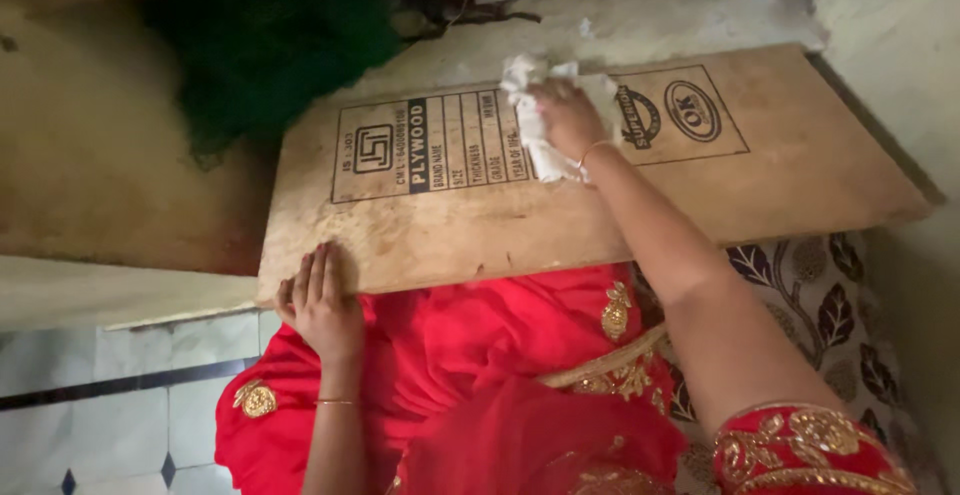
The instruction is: The person wipes both sides and the edges of a wooden board with a white cloth.
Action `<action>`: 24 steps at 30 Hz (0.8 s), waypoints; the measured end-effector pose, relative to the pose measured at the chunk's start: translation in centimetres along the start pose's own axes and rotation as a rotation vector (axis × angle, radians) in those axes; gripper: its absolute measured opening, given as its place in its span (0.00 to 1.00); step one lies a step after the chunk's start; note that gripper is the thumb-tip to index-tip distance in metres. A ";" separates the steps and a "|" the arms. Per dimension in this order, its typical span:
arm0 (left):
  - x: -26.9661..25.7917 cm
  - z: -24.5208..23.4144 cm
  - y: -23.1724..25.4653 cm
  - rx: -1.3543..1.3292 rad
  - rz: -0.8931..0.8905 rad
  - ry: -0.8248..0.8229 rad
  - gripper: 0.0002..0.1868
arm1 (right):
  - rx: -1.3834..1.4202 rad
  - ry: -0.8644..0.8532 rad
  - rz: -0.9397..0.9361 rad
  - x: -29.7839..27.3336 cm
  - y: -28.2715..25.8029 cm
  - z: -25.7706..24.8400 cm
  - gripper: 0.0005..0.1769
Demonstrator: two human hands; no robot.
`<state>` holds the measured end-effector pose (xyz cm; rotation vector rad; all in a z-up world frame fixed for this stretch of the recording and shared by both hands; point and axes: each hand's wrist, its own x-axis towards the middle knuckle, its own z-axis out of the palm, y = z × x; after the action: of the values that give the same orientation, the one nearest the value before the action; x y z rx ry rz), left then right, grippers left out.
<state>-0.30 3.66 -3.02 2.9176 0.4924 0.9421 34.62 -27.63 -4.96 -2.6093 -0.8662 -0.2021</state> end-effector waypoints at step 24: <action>-0.1 1.4 -0.2 0.057 0.014 0.024 0.30 | -0.384 0.141 0.724 -19.4 32.3 -11.3 0.22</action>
<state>0.36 3.88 -4.20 2.9676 0.5093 0.9814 38.36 -66.53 -9.56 -3.0156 0.2161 -0.3650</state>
